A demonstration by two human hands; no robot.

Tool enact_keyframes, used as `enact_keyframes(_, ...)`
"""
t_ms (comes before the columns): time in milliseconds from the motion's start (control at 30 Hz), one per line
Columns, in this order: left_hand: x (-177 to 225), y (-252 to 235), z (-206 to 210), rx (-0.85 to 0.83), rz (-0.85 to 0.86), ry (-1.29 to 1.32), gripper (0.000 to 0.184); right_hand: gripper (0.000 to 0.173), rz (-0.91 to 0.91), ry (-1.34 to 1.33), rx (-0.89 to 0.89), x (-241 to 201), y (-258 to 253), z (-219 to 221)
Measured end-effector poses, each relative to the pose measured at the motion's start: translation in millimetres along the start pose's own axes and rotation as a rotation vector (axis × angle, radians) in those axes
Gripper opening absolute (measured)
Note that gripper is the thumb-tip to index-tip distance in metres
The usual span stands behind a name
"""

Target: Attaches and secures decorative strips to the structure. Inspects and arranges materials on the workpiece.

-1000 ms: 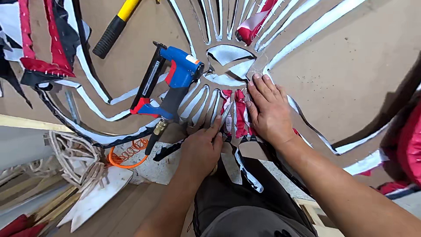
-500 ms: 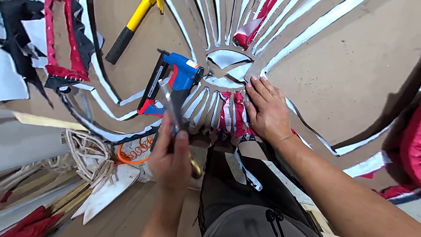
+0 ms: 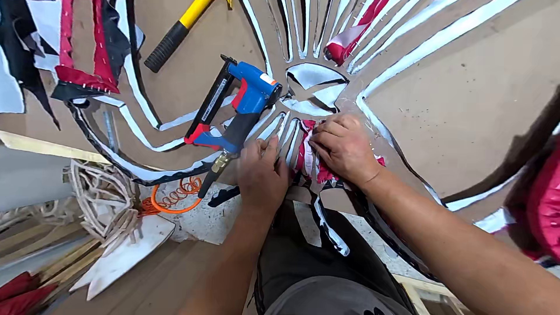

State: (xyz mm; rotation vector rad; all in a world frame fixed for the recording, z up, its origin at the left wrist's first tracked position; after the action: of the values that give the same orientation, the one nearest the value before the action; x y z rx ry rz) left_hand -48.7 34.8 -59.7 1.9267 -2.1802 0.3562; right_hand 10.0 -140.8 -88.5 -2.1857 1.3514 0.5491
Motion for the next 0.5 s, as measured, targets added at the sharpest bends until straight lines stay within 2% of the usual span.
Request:
enact_keyframes(67,16,-6,1,0.028,0.059,0.059,0.030,0.021,0.033,-0.010,-0.007,2,-2,1)
enact_keyframes(133,30,-11,11,0.043,0.107,0.140,0.021,0.022,0.143,-0.006,-0.006,5,-7,2)
enact_keyframes(267,37,-21,28,0.066,0.124,0.180,0.018,0.021,0.261,-0.007,0.032,5,-10,6)
enact_keyframes(333,33,-25,30,0.101,0.122,0.185,0.016,0.021,0.215,-0.011,0.023,4,-9,6)
enact_keyframes(433,27,-28,27,0.137,0.095,0.177,0.014,0.022,0.015,-0.025,-0.018,-2,-4,5)
enact_keyframes(500,24,-30,24,0.124,0.064,0.172,0.015,0.021,-0.051,-0.035,-0.017,-4,-3,4)
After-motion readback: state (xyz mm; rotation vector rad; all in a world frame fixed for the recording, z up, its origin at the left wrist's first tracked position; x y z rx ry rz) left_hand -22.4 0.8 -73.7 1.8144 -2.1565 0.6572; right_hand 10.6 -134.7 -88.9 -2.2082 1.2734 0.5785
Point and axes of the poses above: each hand's wrist, its own y-axis away from the middle knuckle, its own z-axis out of the palm, x = y × z, the point moved 7 cm from there along -y, towards the middle knuckle, and after that the axes turned 12 degrees about z, right-handed, at the moved point
